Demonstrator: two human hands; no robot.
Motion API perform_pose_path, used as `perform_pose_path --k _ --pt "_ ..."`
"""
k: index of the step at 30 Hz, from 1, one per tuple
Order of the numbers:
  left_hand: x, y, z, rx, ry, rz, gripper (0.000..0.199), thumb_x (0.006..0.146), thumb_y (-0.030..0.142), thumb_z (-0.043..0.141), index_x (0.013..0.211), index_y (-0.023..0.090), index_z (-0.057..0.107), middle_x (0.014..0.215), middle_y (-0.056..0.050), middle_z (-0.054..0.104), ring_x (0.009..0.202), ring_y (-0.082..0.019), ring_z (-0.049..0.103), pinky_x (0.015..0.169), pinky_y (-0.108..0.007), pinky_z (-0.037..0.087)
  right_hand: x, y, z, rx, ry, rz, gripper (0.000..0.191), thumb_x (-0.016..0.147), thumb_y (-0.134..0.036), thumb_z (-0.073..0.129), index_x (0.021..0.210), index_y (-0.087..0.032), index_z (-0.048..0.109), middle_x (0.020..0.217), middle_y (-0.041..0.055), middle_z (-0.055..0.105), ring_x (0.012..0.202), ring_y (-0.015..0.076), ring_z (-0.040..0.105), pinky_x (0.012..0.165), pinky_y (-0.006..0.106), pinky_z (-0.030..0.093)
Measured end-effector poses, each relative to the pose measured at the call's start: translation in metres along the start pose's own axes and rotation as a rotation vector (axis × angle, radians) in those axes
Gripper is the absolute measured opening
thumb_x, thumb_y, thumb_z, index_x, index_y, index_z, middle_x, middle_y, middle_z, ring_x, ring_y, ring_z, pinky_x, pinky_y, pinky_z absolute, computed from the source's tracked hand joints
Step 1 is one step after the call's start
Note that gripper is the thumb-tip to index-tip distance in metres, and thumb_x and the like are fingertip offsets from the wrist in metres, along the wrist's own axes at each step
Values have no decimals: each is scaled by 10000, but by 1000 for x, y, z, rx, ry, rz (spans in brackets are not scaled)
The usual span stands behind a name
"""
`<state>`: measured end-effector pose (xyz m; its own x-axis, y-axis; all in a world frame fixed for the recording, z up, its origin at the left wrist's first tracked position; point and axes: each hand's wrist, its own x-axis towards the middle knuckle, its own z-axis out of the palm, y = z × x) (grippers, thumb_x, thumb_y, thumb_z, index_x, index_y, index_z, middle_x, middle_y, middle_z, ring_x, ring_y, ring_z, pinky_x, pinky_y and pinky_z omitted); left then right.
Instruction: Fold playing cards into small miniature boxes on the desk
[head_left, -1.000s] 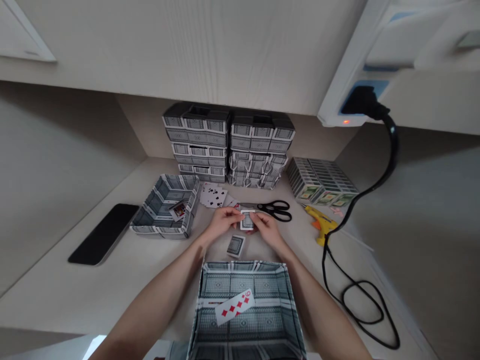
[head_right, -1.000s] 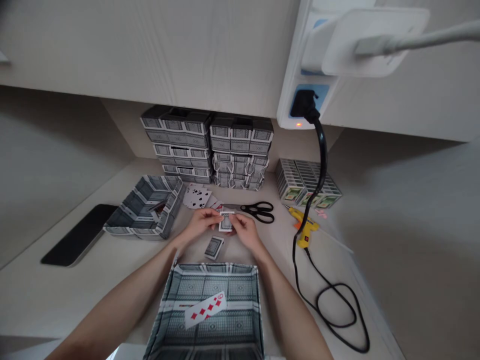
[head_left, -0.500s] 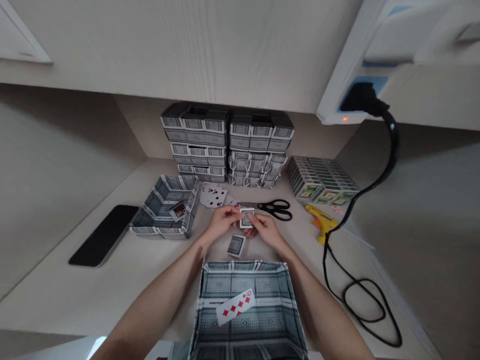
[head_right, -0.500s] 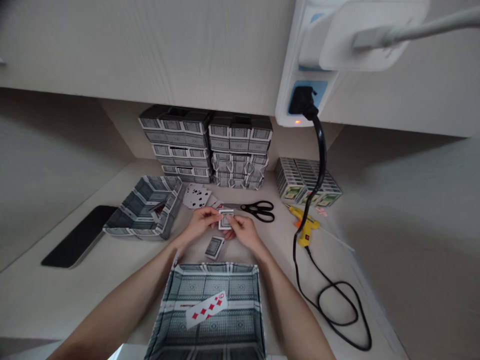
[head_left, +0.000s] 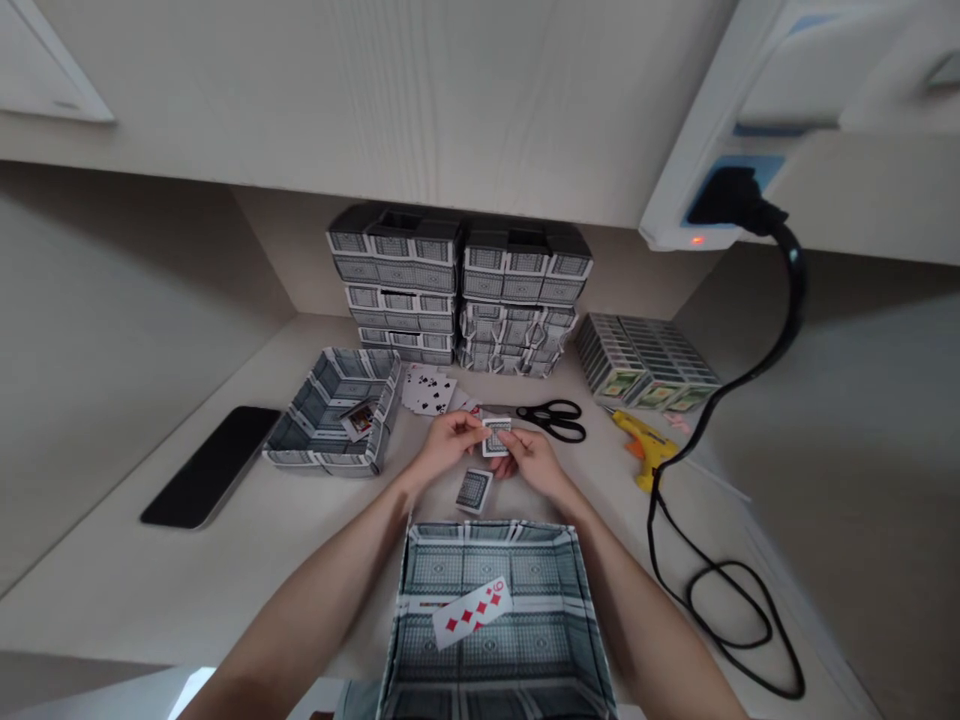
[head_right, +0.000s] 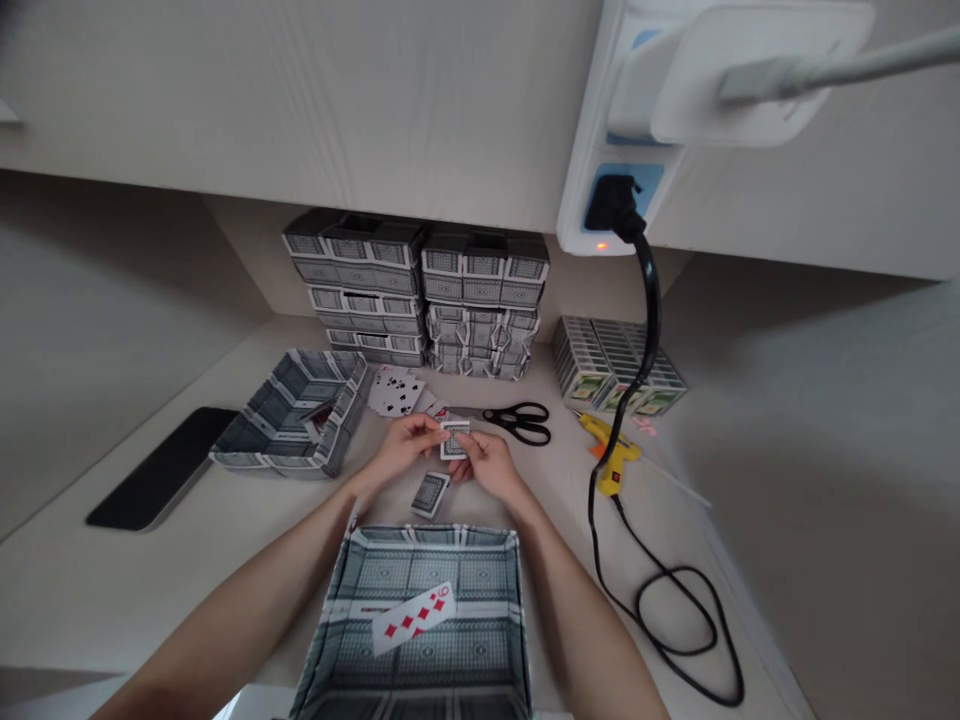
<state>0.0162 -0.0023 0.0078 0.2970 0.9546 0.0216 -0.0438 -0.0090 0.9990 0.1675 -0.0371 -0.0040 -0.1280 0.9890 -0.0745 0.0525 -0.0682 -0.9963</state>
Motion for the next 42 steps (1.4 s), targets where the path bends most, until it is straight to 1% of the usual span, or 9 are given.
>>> perform_pose_path --k 5,11,17,27,30,33,36,39,42 --pt "0 1 1 -20 -3 -10 272 568 343 710 569 121 554 452 56 467 426 -53 383 456 -190 290 1 2 1 -10 7 6 412 722 -579 490 548 -207 521 427 -8 577 337 133 492 367 256 389" --pt "-1 1 2 -27 -10 -10 275 575 349 712 571 125 553 453 58 464 433 -56 389 455 -187 286 1 5 1 -77 78 -18 374 748 -513 475 531 -209 471 359 -37 496 281 108 400 322 231 300" --pt "0 -2 2 -43 2 -9 273 571 344 717 577 126 553 451 61 462 421 -51 380 449 -185 284 3 8 1 -174 146 -41 336 767 -447 452 527 -214 471 328 -59 410 268 95 317 317 229 228" --pt "1 -10 4 -24 35 49 282 613 371 686 625 140 525 512 59 481 411 -48 387 432 -183 303 5 12 1 -232 206 -110 355 775 -454 452 519 -208 437 351 -64 376 320 96 321 363 231 238" --pt "0 -11 5 28 23 84 282 658 389 650 625 149 505 496 64 466 411 -54 399 435 -185 311 5 13 0 -253 176 -144 372 773 -451 465 495 -208 418 365 -59 372 345 97 328 388 231 258" --pt "0 -12 5 83 32 121 281 704 394 606 610 152 499 451 68 432 412 -62 394 445 -189 309 3 11 -1 -249 73 -133 361 786 -455 452 524 -207 439 379 -57 381 352 100 333 396 232 261" --pt "1 -14 6 95 75 137 281 725 392 582 605 157 485 445 68 424 418 -69 394 453 -194 314 2 8 -2 -231 -17 -137 333 795 -456 435 577 -205 461 429 -50 413 384 106 357 417 233 271" --pt "0 -15 6 123 96 175 270 735 391 570 625 154 505 508 47 476 476 -84 439 486 -204 346 3 9 -2 -238 -1 -166 323 791 -440 434 567 -206 430 458 -47 392 428 111 355 446 235 275" --pt "-2 -14 6 245 60 275 225 743 368 571 688 150 564 631 12 544 599 -107 495 559 -216 381 5 14 -1 -310 47 -193 322 783 -412 434 542 -203 395 480 -46 366 461 111 342 464 232 262"
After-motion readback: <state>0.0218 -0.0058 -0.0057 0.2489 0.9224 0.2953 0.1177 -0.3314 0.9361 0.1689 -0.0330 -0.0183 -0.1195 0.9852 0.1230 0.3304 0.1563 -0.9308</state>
